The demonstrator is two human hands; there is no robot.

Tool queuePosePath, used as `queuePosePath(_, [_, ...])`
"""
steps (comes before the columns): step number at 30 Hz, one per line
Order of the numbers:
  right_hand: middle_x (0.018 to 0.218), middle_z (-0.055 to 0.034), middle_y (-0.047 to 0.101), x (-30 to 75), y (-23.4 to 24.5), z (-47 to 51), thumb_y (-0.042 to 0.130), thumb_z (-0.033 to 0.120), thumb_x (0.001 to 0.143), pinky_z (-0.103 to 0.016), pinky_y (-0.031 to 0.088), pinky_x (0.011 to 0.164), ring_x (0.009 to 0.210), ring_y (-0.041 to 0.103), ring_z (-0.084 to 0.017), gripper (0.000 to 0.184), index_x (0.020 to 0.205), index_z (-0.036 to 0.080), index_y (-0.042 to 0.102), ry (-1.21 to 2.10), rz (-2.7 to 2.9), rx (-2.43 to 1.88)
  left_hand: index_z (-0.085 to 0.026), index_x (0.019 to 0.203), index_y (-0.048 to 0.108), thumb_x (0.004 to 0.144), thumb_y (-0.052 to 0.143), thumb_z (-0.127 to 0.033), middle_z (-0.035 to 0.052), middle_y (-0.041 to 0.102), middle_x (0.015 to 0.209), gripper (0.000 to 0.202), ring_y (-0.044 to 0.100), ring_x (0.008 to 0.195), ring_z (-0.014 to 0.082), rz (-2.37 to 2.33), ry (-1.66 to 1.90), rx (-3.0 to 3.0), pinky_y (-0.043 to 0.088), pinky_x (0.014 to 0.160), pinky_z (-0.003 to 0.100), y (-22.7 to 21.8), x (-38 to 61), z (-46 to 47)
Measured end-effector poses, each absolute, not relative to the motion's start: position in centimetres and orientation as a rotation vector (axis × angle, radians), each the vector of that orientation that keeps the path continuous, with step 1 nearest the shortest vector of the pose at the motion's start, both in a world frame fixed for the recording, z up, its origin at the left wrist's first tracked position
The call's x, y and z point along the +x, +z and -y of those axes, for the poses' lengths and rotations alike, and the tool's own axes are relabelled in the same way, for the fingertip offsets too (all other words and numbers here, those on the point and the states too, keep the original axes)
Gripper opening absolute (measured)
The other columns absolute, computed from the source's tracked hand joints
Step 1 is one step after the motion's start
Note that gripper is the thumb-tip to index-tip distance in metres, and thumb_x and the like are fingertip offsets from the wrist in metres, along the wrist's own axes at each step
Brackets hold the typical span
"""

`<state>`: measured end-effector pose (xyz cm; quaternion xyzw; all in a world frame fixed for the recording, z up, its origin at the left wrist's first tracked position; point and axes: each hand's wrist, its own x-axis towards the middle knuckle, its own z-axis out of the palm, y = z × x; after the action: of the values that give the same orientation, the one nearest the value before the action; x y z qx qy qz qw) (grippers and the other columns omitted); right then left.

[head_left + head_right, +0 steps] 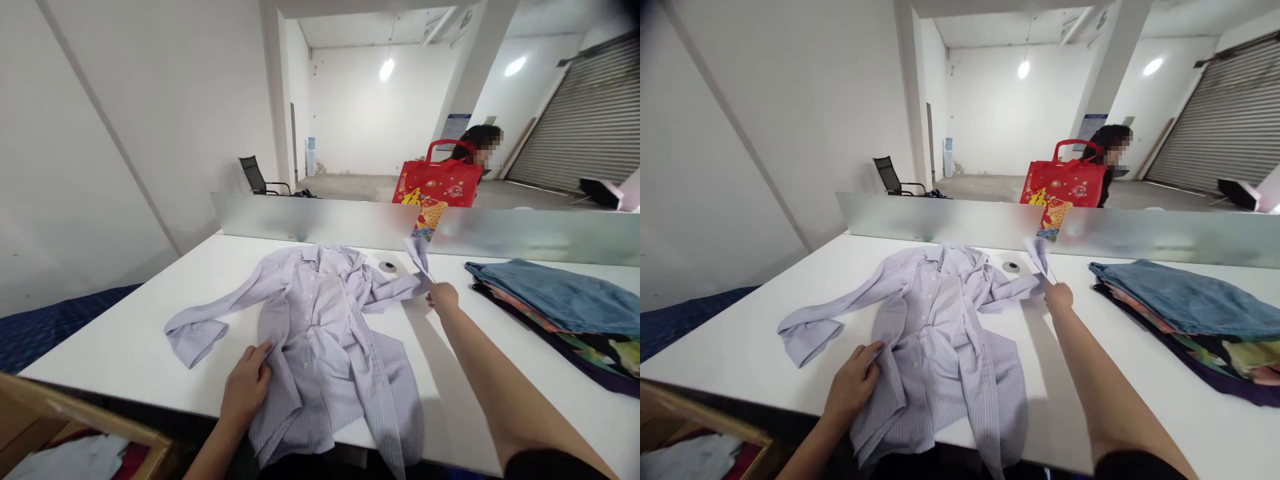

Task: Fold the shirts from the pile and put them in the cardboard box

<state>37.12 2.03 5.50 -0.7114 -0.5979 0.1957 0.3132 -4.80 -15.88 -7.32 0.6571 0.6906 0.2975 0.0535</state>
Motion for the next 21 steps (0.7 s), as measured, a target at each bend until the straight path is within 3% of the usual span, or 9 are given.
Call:
queuePosePath(2, [0.076, -0.0107, 0.067, 38.8, 3.3, 0.3, 0.046, 0.039, 0.097, -0.031, 0.052, 0.060, 0.063, 0.062, -0.016, 0.036, 0.081, 0.013, 0.064, 0.635, 1.512, -1.995, -0.018, 0.125, 0.058, 0.088, 0.038, -0.018, 0.0066, 0.062, 0.105, 0.041, 0.064, 0.089, 0.0208, -2.098, 0.934, 1.994, 0.050, 0.079, 0.034, -7.4, -4.8, 15.9])
queuePosePath(4, [0.066, -0.0091, 0.066, 37.8, 0.5, 3.4, 0.048, 0.042, 0.093, -0.029, 0.049, 0.057, 0.058, 0.061, -0.017, 0.037, 0.071, 0.015, 0.062, 0.781, 1.619, -1.965, -0.019, 0.122, 0.058, 0.089, 0.039, -0.018, 0.0062, 0.061, 0.104, 0.039, 0.064, 0.088, 0.0207, -2.093, 0.972, 1.991, 0.050, 0.079, 0.034, -7.5, -4.9, 16.0])
queuePosePath(7, [0.073, -0.0038, 0.068, 34.3, -2.6, 8.1, 0.055, 0.038, 0.083, -0.027, 0.045, 0.064, 0.069, 0.062, -0.018, 0.021, 0.083, 0.019, 0.066, 0.688, 1.983, -1.794, -0.020, 0.118, 0.060, 0.089, 0.040, -0.020, 0.0054, 0.061, 0.104, 0.035, 0.064, 0.086, 0.0198, -2.092, 1.051, 1.963, 0.049, 0.079, 0.033, -7.4, -5.0, 16.2])
queuePosePath(10, [0.077, -0.0048, 0.069, 33.8, -2.7, 10.8, 0.047, 0.030, 0.082, -0.028, 0.043, 0.068, 0.074, 0.062, -0.019, 0.020, 0.084, 0.021, 0.064, 0.389, 2.005, -1.814, -0.020, 0.113, 0.060, 0.089, 0.041, -0.021, 0.0051, 0.061, 0.101, 0.031, 0.063, 0.083, 0.0191, -2.096, 1.132, 1.934, 0.049, 0.079, 0.032, -7.3, -5.2, 16.4])
queuePosePath(15, [0.072, -0.0054, 0.066, 41.5, -0.3, 13.2, 0.045, 0.046, 0.078, -0.031, 0.043, 0.065, 0.070, 0.061, -0.023, 0.029, 0.084, 0.023, 0.062, 0.098, 1.472, -2.014, -0.021, 0.111, 0.059, 0.088, 0.040, -0.020, 0.0055, 0.061, 0.102, 0.030, 0.062, 0.088, 0.0198, -2.006, 1.112, 1.974, 0.049, 0.079, 0.032, -7.2, -4.8, 16.4])
queuePosePath(17, [0.066, -0.0046, 0.063, 43.9, 0.1, 15.3, 0.049, 0.048, 0.073, -0.031, 0.043, 0.059, 0.064, 0.059, -0.023, 0.027, 0.075, 0.024, 0.060, 0.273, 1.587, -2.036, -0.021, 0.112, 0.059, 0.087, 0.038, -0.018, 0.0060, 0.060, 0.103, 0.032, 0.062, 0.090, 0.0200, -1.986, 0.988, 2.034, 0.049, 0.079, 0.031, -7.0, -4.5, 16.4])
queuePosePath(21, [0.060, -0.0026, 0.059, 44.3, 0.2, 21.5, 0.056, 0.047, 0.070, -0.028, 0.041, 0.048, 0.054, 0.055, -0.020, 0.024, 0.062, 0.024, 0.057, 1.090, 1.913, -1.943, -0.021, 0.108, 0.062, 0.084, 0.038, -0.013, 0.0059, 0.060, 0.101, 0.035, 0.062, 0.089, 0.0190, -2.003, 0.706, 2.093, 0.047, 0.081, 0.030, -6.1, -5.1, 17.1])
